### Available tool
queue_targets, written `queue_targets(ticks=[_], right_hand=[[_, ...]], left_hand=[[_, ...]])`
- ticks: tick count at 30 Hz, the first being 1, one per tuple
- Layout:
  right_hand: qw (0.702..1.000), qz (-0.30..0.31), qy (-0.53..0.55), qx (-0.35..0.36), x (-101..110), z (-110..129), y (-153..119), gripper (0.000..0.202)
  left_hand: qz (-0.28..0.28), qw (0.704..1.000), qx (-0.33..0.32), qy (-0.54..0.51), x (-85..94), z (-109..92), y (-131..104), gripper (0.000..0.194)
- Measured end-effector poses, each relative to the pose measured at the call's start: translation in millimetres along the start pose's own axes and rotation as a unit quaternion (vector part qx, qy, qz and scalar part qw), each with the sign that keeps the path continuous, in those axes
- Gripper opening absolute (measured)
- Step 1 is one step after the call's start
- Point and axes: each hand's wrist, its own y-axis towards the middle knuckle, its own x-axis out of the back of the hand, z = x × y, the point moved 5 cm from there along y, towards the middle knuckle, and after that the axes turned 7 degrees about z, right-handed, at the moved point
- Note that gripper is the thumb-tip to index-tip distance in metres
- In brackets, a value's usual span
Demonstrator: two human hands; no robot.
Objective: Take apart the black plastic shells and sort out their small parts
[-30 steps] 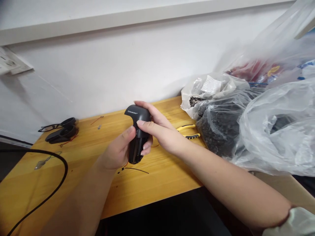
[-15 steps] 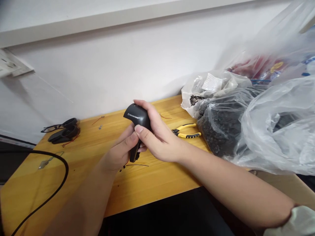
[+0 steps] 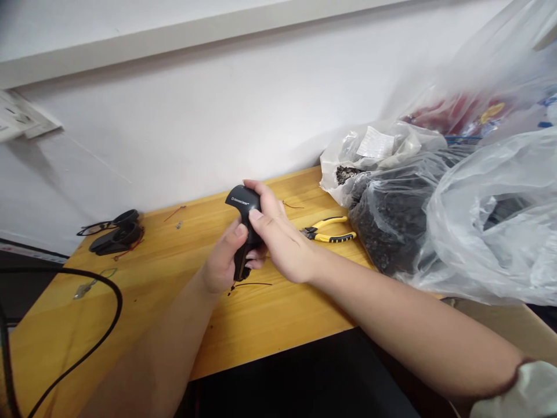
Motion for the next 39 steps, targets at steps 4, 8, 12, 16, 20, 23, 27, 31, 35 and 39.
queue_targets(ticks=[4, 8, 12, 16, 20, 23, 27, 31, 35, 39], right_hand=[[0.998, 0.050, 0.025, -0.032, -2.7, 1.4, 0.8, 0.070], [0.998, 0.064, -0.023, -0.007, -2.7, 13.7, -0.2, 0.063], [0.996, 0.058, -0.066, 0.017, -2.8, 18.3, 0.0, 0.057], [0.993, 0.050, -0.101, 0.029, -2.6, 17.5, -0.3, 0.055], [0.984, 0.027, -0.166, 0.062, 0.2, 19.7, -1.7, 0.055], [0.978, 0.013, -0.191, 0.083, 1.7, 20.2, -2.4, 0.056], [0.983, 0.019, -0.174, 0.055, 0.5, 16.3, -1.5, 0.056], [0.981, 0.008, -0.181, 0.072, -0.8, 19.0, -2.3, 0.054], [0.979, 0.001, -0.195, 0.063, -0.4, 14.7, -2.3, 0.052], [0.971, -0.001, -0.213, 0.107, 0.8, 14.5, -1.4, 0.051]], left_hand=[[0.001, 1.000, -0.010, 0.013, 0.1, -1.7, -1.8, 0.059], [0.025, 0.996, -0.043, 0.068, -0.1, -4.9, -7.8, 0.054], [0.027, 0.993, -0.059, 0.102, 4.8, -3.4, -12.1, 0.042], [0.039, 0.992, -0.064, 0.098, 5.7, -3.9, -12.6, 0.038], [0.037, 0.989, -0.063, 0.128, 4.0, -9.6, -11.5, 0.029], [0.049, 0.985, -0.069, 0.153, 0.6, -14.7, -10.3, 0.030], [0.051, 0.982, -0.069, 0.169, -3.4, -18.0, -9.1, 0.030], [0.043, 0.980, -0.058, 0.187, -5.4, -18.4, -9.9, 0.036], [0.022, 0.980, -0.029, 0.195, -3.5, -15.6, -9.9, 0.038], [0.010, 0.980, -0.028, 0.196, -2.1, -14.9, -8.3, 0.038]])
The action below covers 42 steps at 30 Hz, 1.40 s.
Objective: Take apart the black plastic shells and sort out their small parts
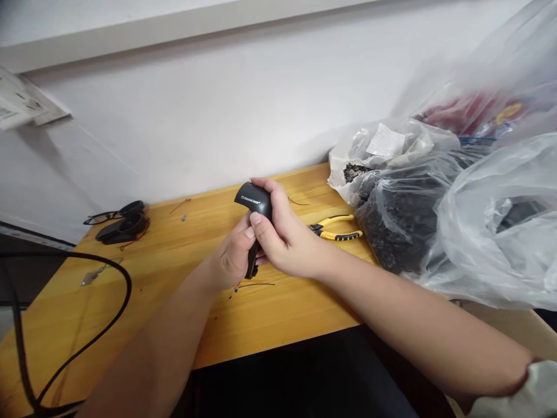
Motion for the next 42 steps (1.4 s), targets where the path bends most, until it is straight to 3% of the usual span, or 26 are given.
queue_targets(ticks=[4, 6, 9, 13, 19, 24, 28, 32, 42], right_hand=[[0.995, 0.044, 0.077, -0.037, -1.3, -5.5, 0.9, 0.054], [0.982, 0.076, 0.156, -0.076, -3.8, -8.2, 0.9, 0.057], [0.970, 0.077, 0.215, -0.084, -3.0, -6.2, 2.6, 0.057], [0.975, 0.050, 0.200, -0.077, 0.9, -3.3, 6.0, 0.055], [0.982, 0.038, 0.160, -0.091, 3.7, -2.5, 6.4, 0.058], [0.987, 0.020, 0.140, -0.077, 6.0, 2.6, 6.0, 0.054], [0.966, 0.056, 0.221, -0.118, -1.0, 1.6, 4.9, 0.062], [0.963, 0.062, 0.228, -0.127, -3.4, 1.8, 3.9, 0.061], [0.964, 0.061, 0.219, -0.136, -4.9, 2.5, 3.8, 0.057]], left_hand=[[-0.004, 1.000, 0.020, -0.012, 1.5, 4.0, 1.2, 0.042], [-0.003, 0.998, 0.039, -0.055, 2.1, 7.4, 1.9, 0.047], [0.003, 0.991, 0.049, -0.128, 1.9, 9.8, 3.9, 0.051], [0.027, 0.972, 0.023, -0.234, -1.1, 4.7, 8.2, 0.044], [0.023, 0.947, 0.057, -0.316, -7.1, -4.2, 8.9, 0.044], [0.021, 0.940, 0.047, -0.337, -9.4, -5.3, 7.6, 0.052], [0.007, 0.960, 0.045, -0.276, -7.3, 3.0, 7.3, 0.059], [0.005, 0.974, 0.040, -0.224, -5.4, 11.7, 5.9, 0.061], [0.013, 0.966, 0.037, -0.255, -6.5, 13.4, 6.2, 0.060]])
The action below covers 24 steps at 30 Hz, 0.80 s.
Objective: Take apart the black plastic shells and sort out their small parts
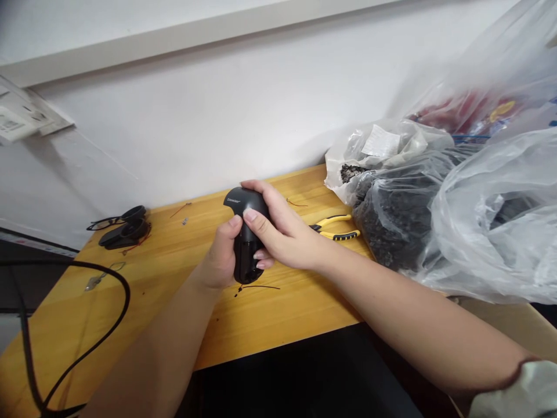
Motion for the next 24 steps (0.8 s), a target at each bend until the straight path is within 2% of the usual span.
queue_targets(ticks=[6, 11, 17, 24], right_hand=[[1.000, -0.013, -0.015, -0.010, 0.0, -2.5, 0.6, 0.058], [1.000, -0.008, -0.016, -0.015, -1.3, -3.0, 0.0, 0.057], [0.997, -0.034, -0.074, 0.001, 2.9, -2.8, -0.7, 0.059], [1.000, -0.008, -0.008, -0.007, 1.7, -4.8, -1.5, 0.061]], left_hand=[[-0.009, 1.000, 0.020, -0.022, 0.9, 2.7, 0.4, 0.057], [-0.006, 1.000, 0.010, -0.026, 1.3, 1.7, -0.7, 0.057], [-0.026, 0.999, 0.019, -0.029, 2.5, 2.9, -1.7, 0.054], [-0.015, 0.998, 0.003, -0.056, -12.9, -5.8, 1.6, 0.055]])
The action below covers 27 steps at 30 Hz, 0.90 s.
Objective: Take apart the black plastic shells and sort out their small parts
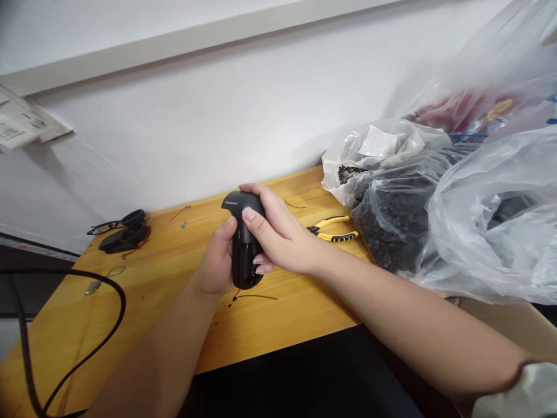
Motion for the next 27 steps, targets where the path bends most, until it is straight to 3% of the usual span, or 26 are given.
queue_targets(ticks=[11, 17, 20, 23, 27], right_hand=[[0.999, 0.003, 0.024, 0.025, 1.5, 1.9, -3.8, 0.061], [0.999, -0.019, 0.005, 0.035, 2.4, 0.8, -2.0, 0.058], [0.997, -0.056, -0.043, 0.041, 1.4, -0.2, 0.5, 0.053], [0.988, -0.099, -0.087, 0.081, -0.6, -0.1, 3.1, 0.048], [0.987, -0.088, -0.098, 0.097, -5.1, -5.7, 6.9, 0.046]], left_hand=[[-0.041, 0.997, -0.045, 0.037, -12.1, -5.2, -3.9, 0.055], [-0.067, 0.991, -0.069, 0.096, -10.8, 0.5, -7.0, 0.073], [-0.107, 0.985, -0.044, 0.130, -6.6, 4.0, -7.7, 0.080], [-0.164, 0.970, -0.045, 0.175, -3.5, 1.7, -7.9, 0.072], [-0.230, 0.939, -0.064, 0.248, 1.3, -2.2, -7.9, 0.059]])
